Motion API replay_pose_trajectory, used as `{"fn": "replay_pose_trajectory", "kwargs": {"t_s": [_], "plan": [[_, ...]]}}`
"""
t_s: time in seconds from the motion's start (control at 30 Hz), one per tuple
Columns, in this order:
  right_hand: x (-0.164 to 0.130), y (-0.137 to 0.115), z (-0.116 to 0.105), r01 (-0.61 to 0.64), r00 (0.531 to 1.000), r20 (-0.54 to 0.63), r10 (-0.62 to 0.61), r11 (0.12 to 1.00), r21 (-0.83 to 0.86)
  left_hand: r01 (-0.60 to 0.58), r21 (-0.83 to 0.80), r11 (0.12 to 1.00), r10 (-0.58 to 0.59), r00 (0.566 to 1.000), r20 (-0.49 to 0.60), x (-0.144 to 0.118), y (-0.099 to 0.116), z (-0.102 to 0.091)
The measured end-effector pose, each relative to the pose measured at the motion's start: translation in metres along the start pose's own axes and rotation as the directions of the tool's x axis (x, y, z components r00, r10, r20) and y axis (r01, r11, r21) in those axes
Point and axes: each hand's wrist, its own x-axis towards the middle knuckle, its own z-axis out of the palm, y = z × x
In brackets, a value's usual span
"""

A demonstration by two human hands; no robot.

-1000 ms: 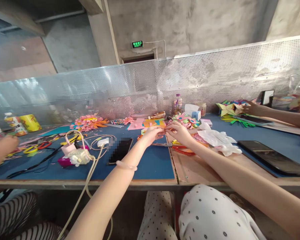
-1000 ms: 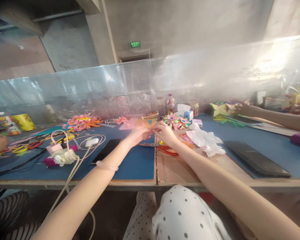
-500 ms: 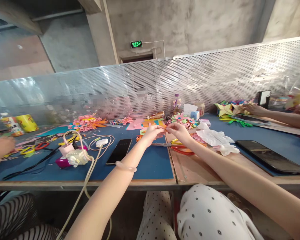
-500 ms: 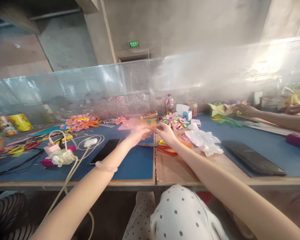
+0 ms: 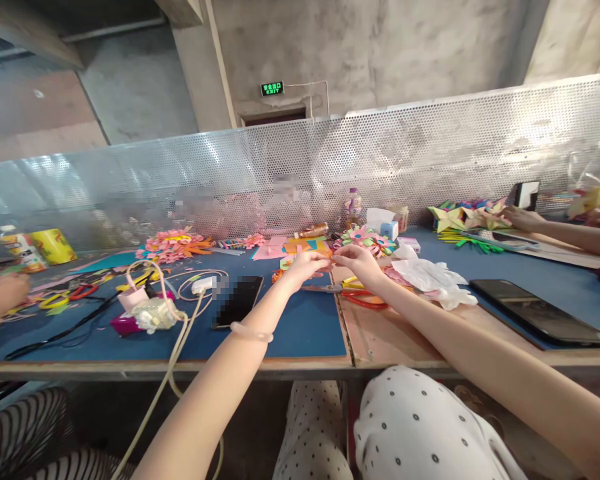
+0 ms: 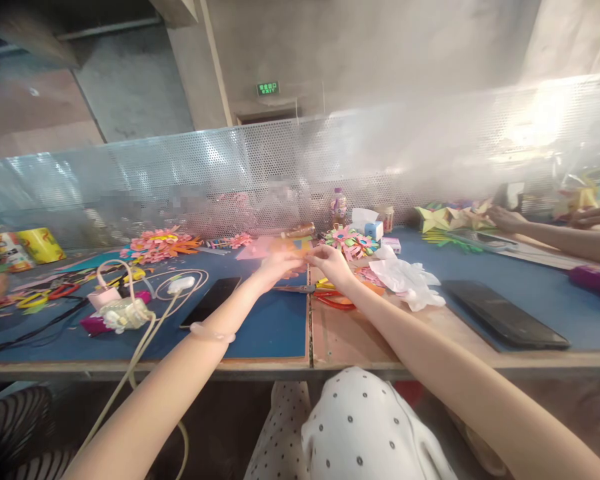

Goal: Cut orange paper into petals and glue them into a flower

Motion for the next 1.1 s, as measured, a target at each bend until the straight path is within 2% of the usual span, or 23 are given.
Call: {"fn": "replay_pose_trajectory", "kwargs": {"t_s": [0.43, 0.6, 0.77, 0.97, 1.1], "plan": [[-0.0025, -0.0064, 0.0043, -0.04, 0.999, -0.026, 0.045, 0.987, 0.155, -0.023, 0.037, 0.999, 0.024, 1.0, -0.018, -0.0019, 0.0032, 0.0004], [-0.0039, -0.0096, 0.0041, -0.069, 0.997, -0.008, 0.071, 0.989, 0.128, -0.055, -0.02, 0.998, 0.055, 0.998, -0.002, 0.0001, 0.0017, -0.0009], [-0.0049, -0.0077, 0.0019, -0.109, 0.989, 0.103, 0.105, 0.994, 0.033, -0.066, -0.057, 0.996, 0.065, 0.998, -0.024, 0.0054, -0.0033, -0.0032], [-0.0035, -0.004, 0.0005, -0.101, 0.992, 0.083, 0.096, 0.993, 0.059, -0.087, -0.063, 0.994, 0.087, 0.996, 0.006, 0.0058, -0.0045, -0.0025], [-0.0041, -0.0057, 0.0012, -0.11, 0.992, 0.063, 0.105, 0.99, 0.088, -0.055, -0.032, 0.998, 0.056, 0.998, 0.012, 0.0017, 0.0002, -0.0026]]}}
